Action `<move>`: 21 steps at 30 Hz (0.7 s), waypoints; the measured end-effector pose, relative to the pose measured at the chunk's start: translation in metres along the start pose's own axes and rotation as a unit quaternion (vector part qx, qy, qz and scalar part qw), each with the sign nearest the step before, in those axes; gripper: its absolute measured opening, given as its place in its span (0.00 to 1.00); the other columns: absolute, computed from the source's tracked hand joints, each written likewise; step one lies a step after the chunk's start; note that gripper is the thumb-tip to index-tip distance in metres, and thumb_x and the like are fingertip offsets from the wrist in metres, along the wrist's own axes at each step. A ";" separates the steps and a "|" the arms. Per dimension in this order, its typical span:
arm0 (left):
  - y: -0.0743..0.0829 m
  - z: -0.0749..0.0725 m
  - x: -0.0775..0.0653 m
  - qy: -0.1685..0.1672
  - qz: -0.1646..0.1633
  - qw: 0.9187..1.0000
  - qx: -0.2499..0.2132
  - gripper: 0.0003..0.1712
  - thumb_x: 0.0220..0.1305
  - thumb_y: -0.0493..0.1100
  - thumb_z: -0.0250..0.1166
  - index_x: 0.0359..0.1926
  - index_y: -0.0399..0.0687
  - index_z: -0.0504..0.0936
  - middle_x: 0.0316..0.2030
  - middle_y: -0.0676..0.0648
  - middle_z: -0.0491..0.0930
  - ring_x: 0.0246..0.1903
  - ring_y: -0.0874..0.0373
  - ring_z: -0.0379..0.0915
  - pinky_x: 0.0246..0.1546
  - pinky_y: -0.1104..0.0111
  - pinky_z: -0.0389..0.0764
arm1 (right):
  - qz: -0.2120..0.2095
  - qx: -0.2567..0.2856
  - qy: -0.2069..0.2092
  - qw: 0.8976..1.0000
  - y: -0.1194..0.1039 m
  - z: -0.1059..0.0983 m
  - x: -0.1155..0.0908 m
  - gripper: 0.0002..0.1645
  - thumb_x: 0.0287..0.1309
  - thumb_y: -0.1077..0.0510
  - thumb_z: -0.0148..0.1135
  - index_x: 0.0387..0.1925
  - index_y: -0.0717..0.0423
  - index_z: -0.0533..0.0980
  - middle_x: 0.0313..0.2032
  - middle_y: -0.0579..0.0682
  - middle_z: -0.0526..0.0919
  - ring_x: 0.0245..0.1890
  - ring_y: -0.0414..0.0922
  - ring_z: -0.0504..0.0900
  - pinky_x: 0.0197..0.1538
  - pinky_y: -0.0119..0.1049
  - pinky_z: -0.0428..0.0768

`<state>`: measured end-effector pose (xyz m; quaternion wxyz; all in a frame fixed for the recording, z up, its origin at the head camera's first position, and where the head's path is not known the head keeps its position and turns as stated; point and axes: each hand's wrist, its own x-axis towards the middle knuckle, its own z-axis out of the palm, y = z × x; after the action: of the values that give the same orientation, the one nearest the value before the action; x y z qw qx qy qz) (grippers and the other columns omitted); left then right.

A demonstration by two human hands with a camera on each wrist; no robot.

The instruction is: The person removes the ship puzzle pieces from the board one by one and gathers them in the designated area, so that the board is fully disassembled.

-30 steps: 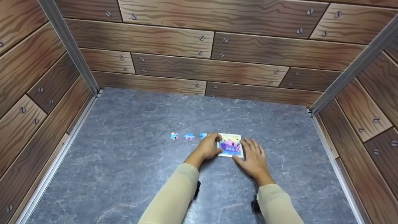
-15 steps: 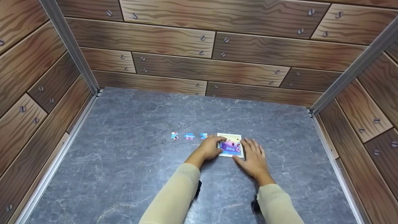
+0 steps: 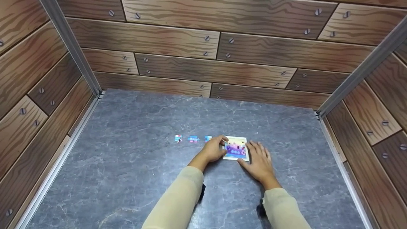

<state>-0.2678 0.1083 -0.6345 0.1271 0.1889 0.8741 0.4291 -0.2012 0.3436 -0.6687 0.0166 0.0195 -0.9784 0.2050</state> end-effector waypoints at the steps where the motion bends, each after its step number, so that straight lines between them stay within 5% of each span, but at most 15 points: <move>1: 0.000 0.000 0.000 0.004 -0.001 1.000 -0.003 0.23 0.67 0.34 0.72 0.62 0.46 0.81 0.53 0.44 0.87 0.57 0.48 0.82 0.67 0.55 0.79 | 0.000 0.000 -0.001 1.000 0.000 0.000 0.000 0.54 0.67 0.29 0.64 0.83 0.52 0.62 0.84 0.60 0.61 0.86 0.66 0.52 0.86 0.68 0.44; 14: -0.003 -0.001 -0.001 0.042 -0.040 0.997 -0.048 0.17 0.73 0.39 0.71 0.60 0.49 0.82 0.47 0.50 0.86 0.47 0.58 0.80 0.60 0.60 0.80 | 0.001 0.002 0.002 1.000 -0.003 -0.002 -0.001 0.54 0.68 0.29 0.65 0.83 0.52 0.63 0.84 0.61 0.61 0.86 0.67 0.52 0.85 0.69 0.44; 21: -0.007 -0.002 0.001 0.025 -0.041 0.996 -0.073 0.18 0.75 0.39 0.70 0.61 0.54 0.80 0.46 0.52 0.85 0.43 0.63 0.77 0.57 0.62 0.81 | 0.007 -0.001 -0.007 1.000 -0.002 -0.001 0.000 0.54 0.68 0.28 0.64 0.84 0.51 0.61 0.84 0.59 0.60 0.87 0.65 0.50 0.86 0.68 0.43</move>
<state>-0.2709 0.1028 -0.6388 0.1357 0.1325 0.8502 0.4911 -0.2016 0.3424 -0.6674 0.0086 0.0139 -0.9788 0.2040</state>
